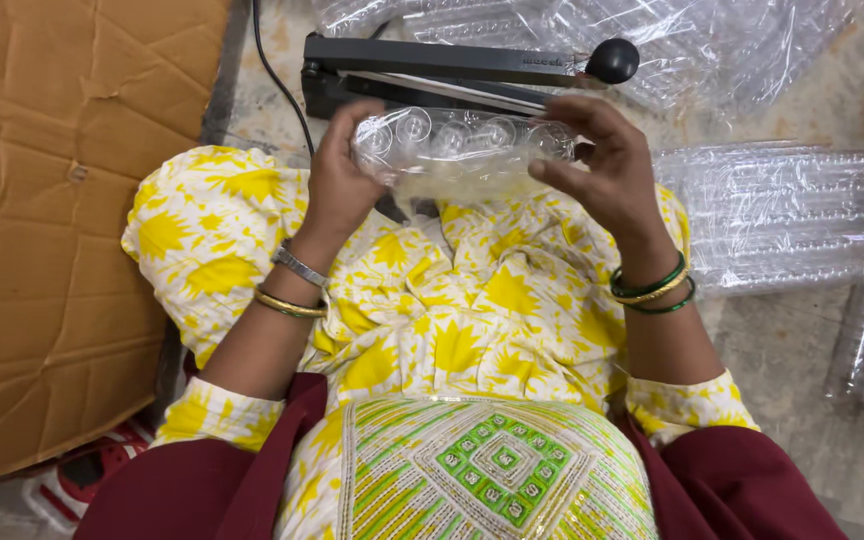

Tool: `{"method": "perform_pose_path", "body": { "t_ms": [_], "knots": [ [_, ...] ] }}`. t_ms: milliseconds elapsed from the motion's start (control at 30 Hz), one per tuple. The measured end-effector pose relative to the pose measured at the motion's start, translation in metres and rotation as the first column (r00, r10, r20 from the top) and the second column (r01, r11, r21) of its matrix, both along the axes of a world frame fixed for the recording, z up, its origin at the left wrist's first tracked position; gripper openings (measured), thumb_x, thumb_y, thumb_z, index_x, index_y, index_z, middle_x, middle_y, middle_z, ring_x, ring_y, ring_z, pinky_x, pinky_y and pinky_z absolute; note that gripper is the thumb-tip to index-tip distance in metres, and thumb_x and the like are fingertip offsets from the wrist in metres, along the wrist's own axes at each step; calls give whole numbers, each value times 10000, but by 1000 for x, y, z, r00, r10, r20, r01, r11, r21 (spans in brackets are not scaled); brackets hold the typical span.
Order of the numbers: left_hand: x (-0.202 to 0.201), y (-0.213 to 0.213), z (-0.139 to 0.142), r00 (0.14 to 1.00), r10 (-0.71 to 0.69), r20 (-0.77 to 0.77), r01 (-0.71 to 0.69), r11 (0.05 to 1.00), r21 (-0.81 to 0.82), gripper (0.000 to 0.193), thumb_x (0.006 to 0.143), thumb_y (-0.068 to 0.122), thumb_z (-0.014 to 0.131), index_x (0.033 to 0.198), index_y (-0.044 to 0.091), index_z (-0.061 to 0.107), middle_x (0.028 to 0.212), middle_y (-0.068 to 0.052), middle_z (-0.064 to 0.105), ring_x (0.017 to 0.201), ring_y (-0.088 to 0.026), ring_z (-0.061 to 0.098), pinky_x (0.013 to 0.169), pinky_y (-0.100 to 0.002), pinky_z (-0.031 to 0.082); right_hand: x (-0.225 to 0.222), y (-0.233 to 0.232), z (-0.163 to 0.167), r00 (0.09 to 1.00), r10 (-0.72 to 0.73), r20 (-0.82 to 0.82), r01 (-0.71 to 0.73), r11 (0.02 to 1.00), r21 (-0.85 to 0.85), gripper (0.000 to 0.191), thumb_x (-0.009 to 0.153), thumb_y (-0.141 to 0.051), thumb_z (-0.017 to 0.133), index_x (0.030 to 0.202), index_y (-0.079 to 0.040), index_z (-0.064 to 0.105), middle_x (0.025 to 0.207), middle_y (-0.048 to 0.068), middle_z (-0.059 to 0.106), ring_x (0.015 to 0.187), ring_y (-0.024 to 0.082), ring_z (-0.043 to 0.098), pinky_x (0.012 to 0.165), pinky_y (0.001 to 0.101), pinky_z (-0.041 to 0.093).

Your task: The person sits on the floor and packs stacks of clear plastic cups into clear plastic bags. They open a bag, insert a stack of cups, and use a hand-held heat sealer to seal the bag closed, then set the sealed pack aside and repeat with more stacks.

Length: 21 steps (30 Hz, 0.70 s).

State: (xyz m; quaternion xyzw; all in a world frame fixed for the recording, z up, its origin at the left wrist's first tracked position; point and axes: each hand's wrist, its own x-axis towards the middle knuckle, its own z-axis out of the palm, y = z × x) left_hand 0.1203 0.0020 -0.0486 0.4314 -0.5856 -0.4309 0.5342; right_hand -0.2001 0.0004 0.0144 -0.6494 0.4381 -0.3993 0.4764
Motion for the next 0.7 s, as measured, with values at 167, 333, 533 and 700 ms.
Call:
{"method": "perform_pose_path", "body": {
  "t_ms": [167,333,533,700],
  "knots": [
    [5,-9,57,974,-150,-172,127,982,-139,325,930,-40,828,1208,5,666,1233,-70,696,1147,-134,661,1039,-281,551,-20,3,3,969,194,-152,-189,981,51,1233,661,-139,886,1682,-181,197,1720,85,315,1574,264,373,1146,454,432],
    [13,-11,95,957,-95,-274,68,992,-109,105,998,17,805,1058,3,721,1046,-35,732,1000,-98,691,965,-281,602,8,-10,8,984,151,-99,-159,984,-82,1214,720,-184,891,1700,-186,174,1678,105,427,1588,282,388,1198,462,405],
    [41,-4,104,970,111,-217,-147,976,-160,113,1019,52,831,1064,8,737,1013,-23,736,939,-91,662,877,-234,543,66,-25,42,966,173,-194,-244,858,-451,324,869,-3,764,1187,-27,706,1238,107,716,1171,205,671,1041,356,535],
    [57,6,99,888,28,-458,-169,948,-270,360,899,63,933,1079,134,629,998,74,622,913,-43,568,806,-198,493,94,-14,73,998,34,-44,-51,882,-469,73,988,85,679,992,18,709,929,76,739,832,126,645,748,290,513]
  ]
}}
